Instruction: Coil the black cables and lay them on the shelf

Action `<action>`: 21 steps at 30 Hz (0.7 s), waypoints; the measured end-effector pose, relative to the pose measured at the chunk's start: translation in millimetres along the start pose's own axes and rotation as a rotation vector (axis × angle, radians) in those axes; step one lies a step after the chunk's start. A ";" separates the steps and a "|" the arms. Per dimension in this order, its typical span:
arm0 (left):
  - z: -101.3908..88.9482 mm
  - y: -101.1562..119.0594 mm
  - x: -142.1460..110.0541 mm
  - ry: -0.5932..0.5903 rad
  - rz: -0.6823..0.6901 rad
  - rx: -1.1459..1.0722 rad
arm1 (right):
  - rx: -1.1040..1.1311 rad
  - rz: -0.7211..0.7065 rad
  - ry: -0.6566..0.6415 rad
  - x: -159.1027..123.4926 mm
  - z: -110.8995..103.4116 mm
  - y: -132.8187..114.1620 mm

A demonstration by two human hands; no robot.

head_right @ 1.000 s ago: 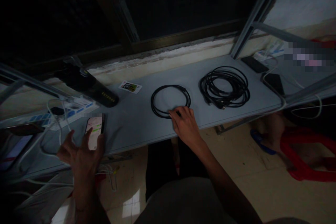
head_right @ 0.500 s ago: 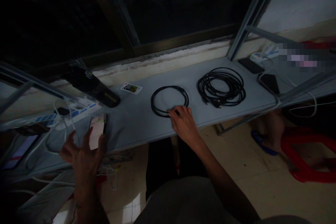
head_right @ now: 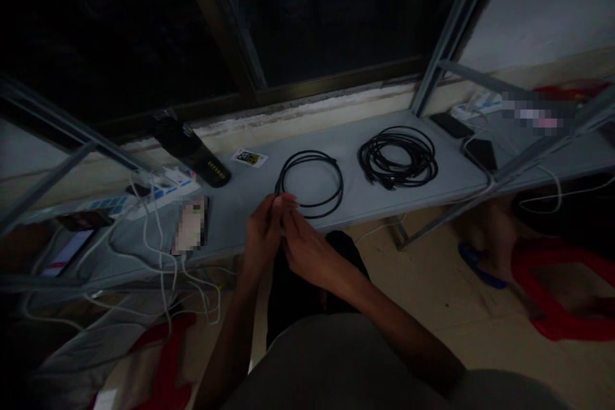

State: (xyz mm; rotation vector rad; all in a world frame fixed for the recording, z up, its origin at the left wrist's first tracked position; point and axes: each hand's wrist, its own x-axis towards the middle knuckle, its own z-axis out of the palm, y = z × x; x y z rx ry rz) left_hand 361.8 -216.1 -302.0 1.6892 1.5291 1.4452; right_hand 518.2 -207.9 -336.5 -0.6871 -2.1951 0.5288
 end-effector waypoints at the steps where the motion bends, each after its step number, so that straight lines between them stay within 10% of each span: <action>1: -0.1 2.9 7.6 0.011 0.035 0.016 | -0.076 -0.026 0.017 1.9 -14.2 -3.4; 6: 0.4 27.8 33.3 -0.060 0.333 0.152 | -0.408 -0.069 0.223 34.8 -105.5 -13.0; 12: 6.3 71.8 101.5 -0.185 0.721 0.449 | -0.479 -0.098 0.080 81.9 -181.0 4.5; 21: -83.1 159.4 245.1 -0.144 0.788 1.124 | -0.277 0.043 0.373 18.5 -318.1 -20.9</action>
